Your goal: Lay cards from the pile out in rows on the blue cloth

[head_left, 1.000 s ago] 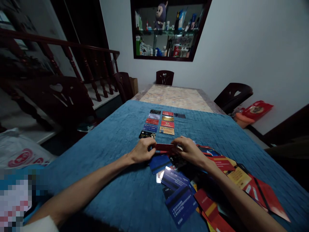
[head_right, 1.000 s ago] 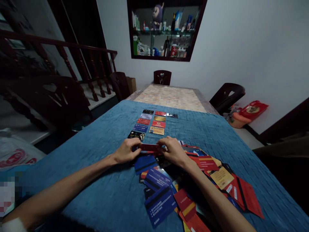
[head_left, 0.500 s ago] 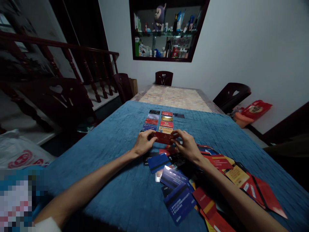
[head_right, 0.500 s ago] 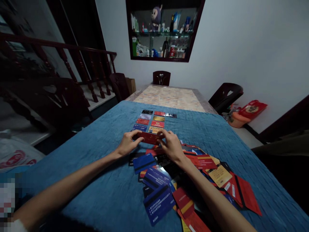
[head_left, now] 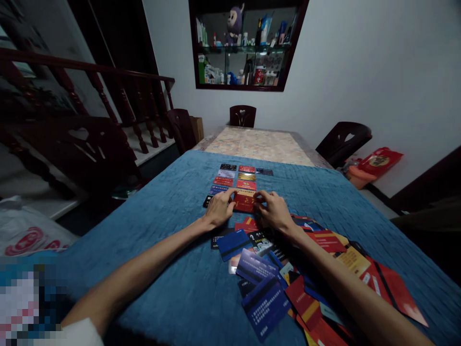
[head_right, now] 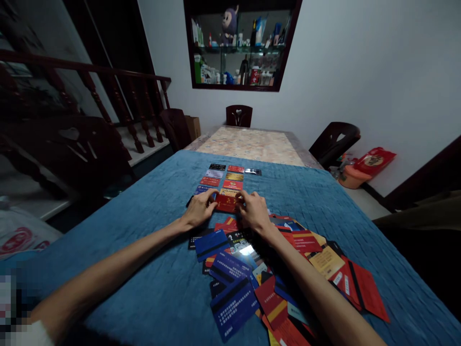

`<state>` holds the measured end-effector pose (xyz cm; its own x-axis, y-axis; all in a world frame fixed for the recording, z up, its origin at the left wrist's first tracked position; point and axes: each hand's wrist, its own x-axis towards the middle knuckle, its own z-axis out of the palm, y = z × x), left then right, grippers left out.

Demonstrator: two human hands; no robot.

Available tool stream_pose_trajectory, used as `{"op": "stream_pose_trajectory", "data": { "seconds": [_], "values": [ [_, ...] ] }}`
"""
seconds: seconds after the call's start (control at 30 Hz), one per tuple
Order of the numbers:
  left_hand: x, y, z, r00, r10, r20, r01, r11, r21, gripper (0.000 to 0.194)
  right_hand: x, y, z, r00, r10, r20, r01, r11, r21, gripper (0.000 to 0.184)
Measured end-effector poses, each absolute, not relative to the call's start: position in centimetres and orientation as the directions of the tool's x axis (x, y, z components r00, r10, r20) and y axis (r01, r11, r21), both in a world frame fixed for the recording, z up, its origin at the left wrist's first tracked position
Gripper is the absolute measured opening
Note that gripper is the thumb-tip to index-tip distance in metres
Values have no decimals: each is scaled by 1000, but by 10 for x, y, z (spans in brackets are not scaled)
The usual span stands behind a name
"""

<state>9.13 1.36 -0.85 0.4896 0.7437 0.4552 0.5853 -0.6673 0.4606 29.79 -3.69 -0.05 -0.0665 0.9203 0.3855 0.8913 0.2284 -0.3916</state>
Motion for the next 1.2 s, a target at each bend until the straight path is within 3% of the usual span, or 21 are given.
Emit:
{"op": "stream_pose_trajectory", "data": {
  "seconds": [0.17, 0.37, 0.67, 1.2],
  "values": [
    [94, 16, -7, 477, 801, 360, 669, -597, 442, 37, 297, -36, -3, -31, 943, 330, 908, 164, -385, 21],
    [97, 12, -8, 517, 809, 278, 765, -583, 274, 36, 295, -37, -9, -2, 970, 242, 928, 92, -361, 21],
    [100, 2, -4, 591, 763, 262, 778, -625, 64, 24, 289, -41, -5, -11, 977, 214, 976, 58, -211, 24],
    [101, -5, 4, 641, 745, 182, 763, -645, -49, 23, 286, -45, -3, -59, 985, 161, 995, 70, -69, 27]
  ]
}}
